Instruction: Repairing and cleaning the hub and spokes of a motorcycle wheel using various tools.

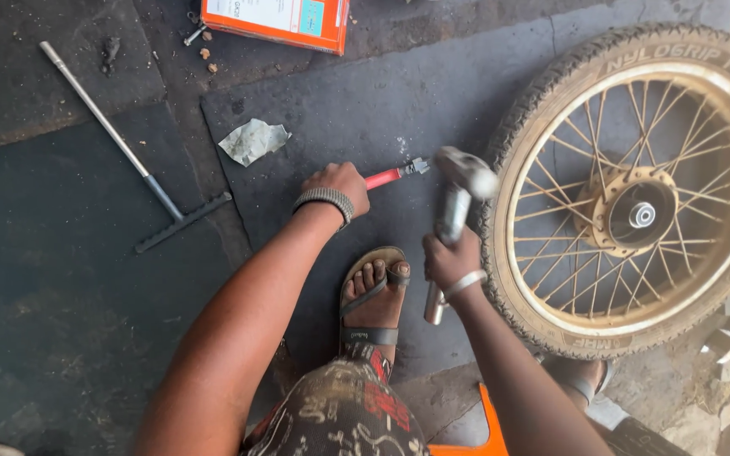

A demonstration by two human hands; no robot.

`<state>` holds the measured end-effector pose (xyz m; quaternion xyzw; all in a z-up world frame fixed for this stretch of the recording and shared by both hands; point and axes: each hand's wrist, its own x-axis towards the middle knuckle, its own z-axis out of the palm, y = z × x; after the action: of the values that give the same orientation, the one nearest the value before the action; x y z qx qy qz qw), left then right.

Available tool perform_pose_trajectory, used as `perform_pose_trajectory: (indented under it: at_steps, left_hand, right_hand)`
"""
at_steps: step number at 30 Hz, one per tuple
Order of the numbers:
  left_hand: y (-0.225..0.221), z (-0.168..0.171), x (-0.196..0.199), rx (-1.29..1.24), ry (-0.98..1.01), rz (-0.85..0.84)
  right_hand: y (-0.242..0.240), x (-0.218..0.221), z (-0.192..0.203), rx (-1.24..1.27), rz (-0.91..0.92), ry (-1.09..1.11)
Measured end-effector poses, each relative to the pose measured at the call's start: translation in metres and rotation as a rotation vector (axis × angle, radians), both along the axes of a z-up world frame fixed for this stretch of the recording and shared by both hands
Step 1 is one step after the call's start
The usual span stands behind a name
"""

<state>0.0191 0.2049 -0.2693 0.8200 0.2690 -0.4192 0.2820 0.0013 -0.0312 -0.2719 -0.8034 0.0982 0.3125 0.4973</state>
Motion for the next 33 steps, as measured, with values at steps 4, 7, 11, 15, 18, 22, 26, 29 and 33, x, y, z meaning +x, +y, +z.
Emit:
perform_pose_trajectory:
  at_steps: [4, 7, 11, 15, 18, 22, 26, 29, 33]
  left_hand:
    - [0.002, 0.007, 0.005, 0.01, -0.023, -0.034]
    - [0.001, 0.003, 0.002, 0.011, -0.033, -0.022]
    - [0.0, -0.001, 0.0, -0.003, 0.022, -0.023]
    - [-0.003, -0.002, -0.003, 0.026, 0.009, -0.035]
    - [0.002, 0.001, 0.004, 0.054, -0.091, -0.027]
    - [-0.004, 0.0, -0.008, 0.011, -0.006, -0.019]
    - [-0.001, -0.002, -0.001, 0.038, -0.041, -0.025]
    - [-0.002, -0.002, -0.006, 0.041, -0.047, -0.027]
    - [0.0, -0.005, -0.005, 0.04, -0.066, -0.002]
  right_hand:
    - [0.007, 0.015, 0.006, -0.058, -0.054, 0.153]
    - [0.008, 0.018, 0.027, -0.059, -0.086, 0.172]
    - [0.002, 0.0, 0.026, 0.035, -0.101, 0.022]
    - [0.003, 0.003, 0.005, -0.043, -0.047, 0.105]
    - [0.011, 0.018, 0.019, -0.153, 0.021, 0.197]
    - [-0.003, 0.0, 0.022, 0.023, -0.041, 0.096]
    - [-0.004, -0.009, -0.005, 0.112, -0.036, -0.013]
    - [-0.003, 0.003, -0.007, -0.057, -0.004, 0.149]
    - [0.0, 0.015, 0.018, -0.097, -0.008, 0.217]
